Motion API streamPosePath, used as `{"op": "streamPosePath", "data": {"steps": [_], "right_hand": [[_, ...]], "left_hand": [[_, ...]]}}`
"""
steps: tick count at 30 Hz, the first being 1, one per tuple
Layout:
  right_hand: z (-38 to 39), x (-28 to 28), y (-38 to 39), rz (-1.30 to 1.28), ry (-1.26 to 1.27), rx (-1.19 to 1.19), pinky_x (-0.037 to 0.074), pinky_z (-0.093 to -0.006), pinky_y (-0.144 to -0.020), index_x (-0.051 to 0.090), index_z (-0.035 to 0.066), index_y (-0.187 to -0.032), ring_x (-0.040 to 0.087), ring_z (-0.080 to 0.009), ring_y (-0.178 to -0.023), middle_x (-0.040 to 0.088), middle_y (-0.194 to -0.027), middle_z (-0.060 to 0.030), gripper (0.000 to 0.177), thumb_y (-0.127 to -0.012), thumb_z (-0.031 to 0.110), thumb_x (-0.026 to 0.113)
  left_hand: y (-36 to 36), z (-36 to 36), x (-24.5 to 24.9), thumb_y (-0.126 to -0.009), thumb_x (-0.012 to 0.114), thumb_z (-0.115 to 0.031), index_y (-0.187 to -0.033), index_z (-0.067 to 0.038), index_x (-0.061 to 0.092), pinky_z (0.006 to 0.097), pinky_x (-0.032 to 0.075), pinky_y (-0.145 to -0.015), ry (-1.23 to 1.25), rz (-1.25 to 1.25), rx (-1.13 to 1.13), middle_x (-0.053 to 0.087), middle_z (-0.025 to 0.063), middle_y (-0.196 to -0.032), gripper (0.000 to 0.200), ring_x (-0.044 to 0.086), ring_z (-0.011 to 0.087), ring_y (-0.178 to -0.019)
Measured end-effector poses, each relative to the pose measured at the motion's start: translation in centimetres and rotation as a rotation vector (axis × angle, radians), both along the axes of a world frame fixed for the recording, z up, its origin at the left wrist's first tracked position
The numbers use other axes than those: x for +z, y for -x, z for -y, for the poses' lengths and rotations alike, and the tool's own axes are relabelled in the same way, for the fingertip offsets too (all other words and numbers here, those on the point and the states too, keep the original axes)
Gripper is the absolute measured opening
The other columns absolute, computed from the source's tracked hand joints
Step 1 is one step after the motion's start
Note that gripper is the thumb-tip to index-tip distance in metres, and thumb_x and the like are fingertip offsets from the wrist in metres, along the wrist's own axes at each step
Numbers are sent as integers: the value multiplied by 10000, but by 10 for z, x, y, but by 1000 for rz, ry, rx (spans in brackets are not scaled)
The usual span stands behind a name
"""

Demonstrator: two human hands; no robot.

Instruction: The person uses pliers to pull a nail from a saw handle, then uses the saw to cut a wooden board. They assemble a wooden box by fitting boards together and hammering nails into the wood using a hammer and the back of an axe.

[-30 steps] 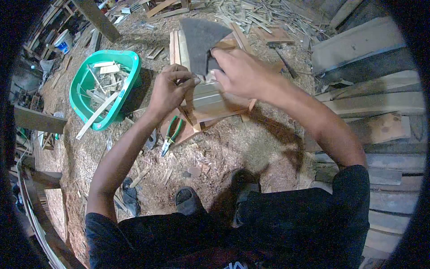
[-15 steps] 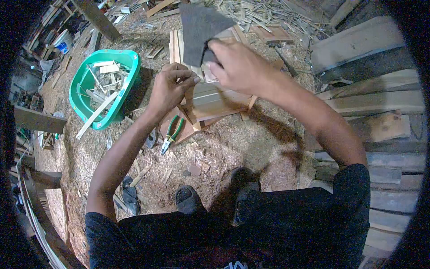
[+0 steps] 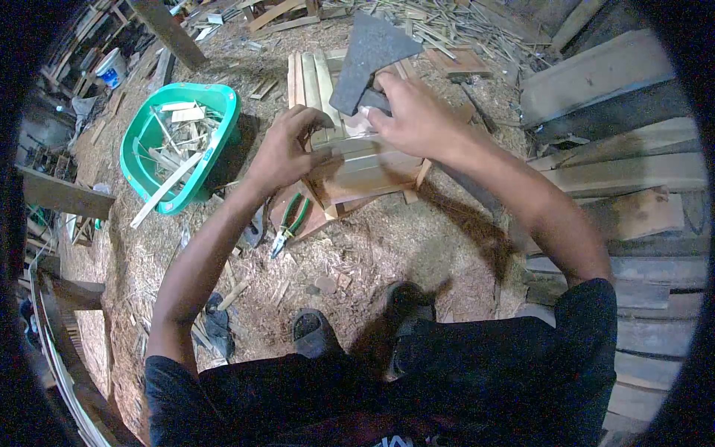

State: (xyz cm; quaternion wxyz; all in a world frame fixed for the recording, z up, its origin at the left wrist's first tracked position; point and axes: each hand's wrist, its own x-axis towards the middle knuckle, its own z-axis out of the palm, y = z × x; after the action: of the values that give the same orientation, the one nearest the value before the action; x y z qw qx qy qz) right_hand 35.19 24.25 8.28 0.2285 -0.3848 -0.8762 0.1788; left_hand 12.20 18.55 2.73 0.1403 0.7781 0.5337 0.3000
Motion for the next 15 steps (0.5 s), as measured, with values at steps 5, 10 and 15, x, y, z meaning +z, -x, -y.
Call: {"op": "streamPosePath", "data": {"steps": [5,10,15], "right_hand": [[2,-5,0,-1,-30,13,453,-466,-792,563,-57,-1006,596,-413,-933,613,-958,-251,315,-849,197,661],[6,-3,1,38,-30,-6,451,-472,-782,571,-52,-1004,600,-412,-927,619,-949,-248,344,-855,243,666],[4,-13,2,15,-12,17,463,-472,-738,574,-51,-1013,616,-413,-851,626,-881,-248,346,-859,246,663]], "left_hand": [[-1,-4,-3,-714,820,-285,-1097,-79,681,379,462,-881,13,20,-10,610,114,-1002,457,572,298,-983],[10,-19,-5,-745,789,-291,-1092,-79,669,391,467,-910,-125,-89,-98,640,130,-1084,424,581,307,-1068],[15,-28,-10,-729,772,-289,-1172,-87,591,390,464,-991,-113,-173,-198,664,160,-1149,520,533,314,-1249]]}}
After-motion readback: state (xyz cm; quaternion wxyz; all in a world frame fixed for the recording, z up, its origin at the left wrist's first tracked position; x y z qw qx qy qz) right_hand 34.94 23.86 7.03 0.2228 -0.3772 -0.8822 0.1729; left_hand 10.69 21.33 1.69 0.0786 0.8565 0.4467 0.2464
